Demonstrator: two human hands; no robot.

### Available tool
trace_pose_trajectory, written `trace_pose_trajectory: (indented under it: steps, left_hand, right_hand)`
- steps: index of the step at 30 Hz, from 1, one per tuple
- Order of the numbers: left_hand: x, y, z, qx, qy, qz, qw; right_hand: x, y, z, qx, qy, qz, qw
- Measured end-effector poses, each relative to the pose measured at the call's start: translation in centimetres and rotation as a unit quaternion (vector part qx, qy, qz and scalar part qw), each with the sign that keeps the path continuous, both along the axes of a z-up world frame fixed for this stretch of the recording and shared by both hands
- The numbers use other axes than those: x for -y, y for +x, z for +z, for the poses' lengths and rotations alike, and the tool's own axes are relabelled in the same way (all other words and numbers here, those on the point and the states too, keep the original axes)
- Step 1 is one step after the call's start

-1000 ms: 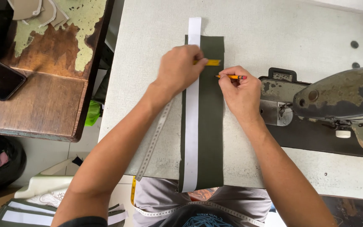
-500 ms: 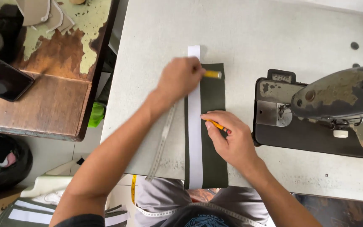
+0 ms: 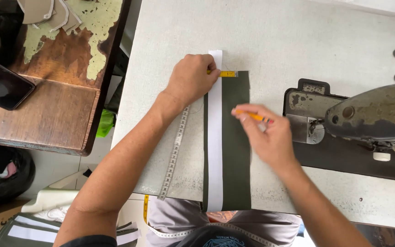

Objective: A person uses a tape measure, pencil, and ruler to measure and mark lines on a strip of fabric on a sewing table.

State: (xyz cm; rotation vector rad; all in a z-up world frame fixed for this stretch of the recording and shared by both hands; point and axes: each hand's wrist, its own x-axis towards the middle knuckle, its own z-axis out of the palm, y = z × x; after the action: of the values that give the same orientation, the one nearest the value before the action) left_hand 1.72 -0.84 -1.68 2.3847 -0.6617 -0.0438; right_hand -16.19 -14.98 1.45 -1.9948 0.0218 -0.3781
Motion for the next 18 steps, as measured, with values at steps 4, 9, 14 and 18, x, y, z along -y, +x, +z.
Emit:
trace_pose_trajectory:
  steps: [4, 9, 14, 18]
  left_hand:
    - [-0.2, -0.1, 0.7, -0.013, -0.002, -0.005, 1.0]
    - [-0.3, -0.3, 1.4, -0.022, -0.003, -0.011, 1.0]
    - [-0.4, -0.4, 2.0, -0.018, -0.004, -0.015, 1.0]
    - [-0.3, -0.4, 1.9, -0.015, -0.003, -0.012, 1.0]
  right_hand:
    - [2.4, 3.6, -0.8, -0.012, 0.071, -0.045, 0.996]
    - [3.7, 6.6, -0.8, -0.002, 0.111, -0.049, 0.993]
    - [4.6, 7.9, -1.6, -0.022, 0.102, -0.045, 0.994]
    - [4.2, 7.7, -1.5, -0.014, 0.109, -0.061, 0.992]
